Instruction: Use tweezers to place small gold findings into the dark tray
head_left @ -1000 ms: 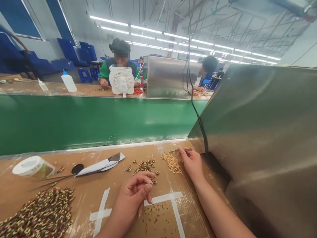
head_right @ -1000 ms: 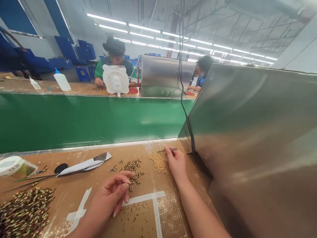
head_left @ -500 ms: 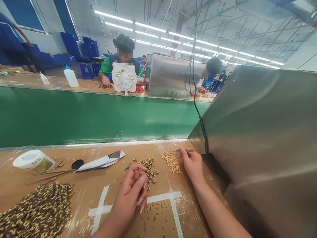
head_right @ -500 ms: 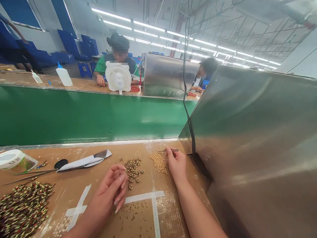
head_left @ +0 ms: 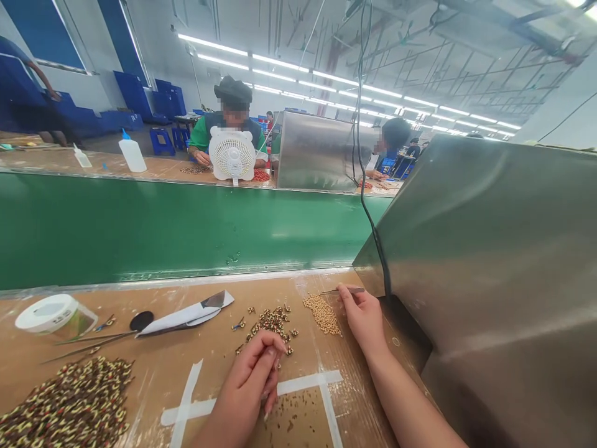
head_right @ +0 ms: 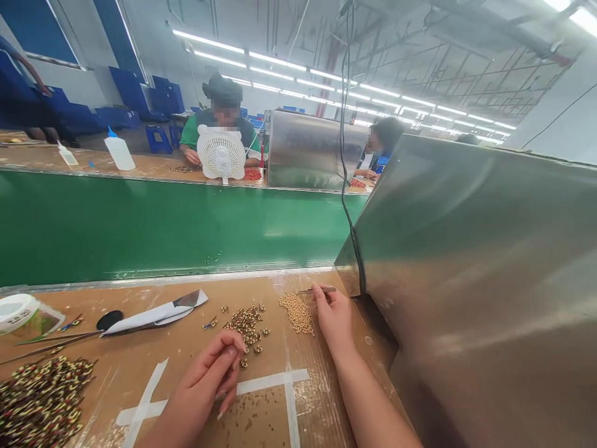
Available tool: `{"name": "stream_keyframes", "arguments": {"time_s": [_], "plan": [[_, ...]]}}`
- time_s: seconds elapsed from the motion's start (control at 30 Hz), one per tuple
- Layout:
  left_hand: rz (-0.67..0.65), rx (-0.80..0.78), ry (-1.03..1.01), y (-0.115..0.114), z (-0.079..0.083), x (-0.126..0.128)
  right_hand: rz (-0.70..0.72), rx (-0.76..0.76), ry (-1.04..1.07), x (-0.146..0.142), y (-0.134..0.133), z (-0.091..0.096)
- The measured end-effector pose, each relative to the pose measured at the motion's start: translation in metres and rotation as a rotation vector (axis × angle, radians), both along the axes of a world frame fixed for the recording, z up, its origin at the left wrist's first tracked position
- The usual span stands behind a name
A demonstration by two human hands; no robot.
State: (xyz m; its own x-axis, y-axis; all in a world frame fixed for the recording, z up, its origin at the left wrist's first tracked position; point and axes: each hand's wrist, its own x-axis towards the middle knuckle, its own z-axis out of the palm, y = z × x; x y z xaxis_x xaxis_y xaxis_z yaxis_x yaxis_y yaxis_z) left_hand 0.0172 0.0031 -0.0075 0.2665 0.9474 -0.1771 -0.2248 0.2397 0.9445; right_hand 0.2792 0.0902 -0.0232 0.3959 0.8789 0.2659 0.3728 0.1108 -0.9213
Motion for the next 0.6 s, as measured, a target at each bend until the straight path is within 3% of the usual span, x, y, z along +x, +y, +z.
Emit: {"name": "stream_keyframes", "arguments": {"time_s": [0.2,0.37,0.47,0.6], "plan": [[0.04,0.025,0.0,0.004,0.009,0.001,0.039,-0.01,-0.018,-0.002,0.001,-0.005],[0.022,0.01,0.026,0.003,0.004,0.002,0.044,0.026,0.008,-0.005,0.002,0.0],[0.004,-0.015,0.03,0.003,0.001,0.001,0.103,0.033,0.174,-0.013,-0.003,0.007],[-0.03,-0.023,0.058,0.004,0.001,0.0,0.37,0.004,0.52,-0.034,-0.02,0.013]]}}
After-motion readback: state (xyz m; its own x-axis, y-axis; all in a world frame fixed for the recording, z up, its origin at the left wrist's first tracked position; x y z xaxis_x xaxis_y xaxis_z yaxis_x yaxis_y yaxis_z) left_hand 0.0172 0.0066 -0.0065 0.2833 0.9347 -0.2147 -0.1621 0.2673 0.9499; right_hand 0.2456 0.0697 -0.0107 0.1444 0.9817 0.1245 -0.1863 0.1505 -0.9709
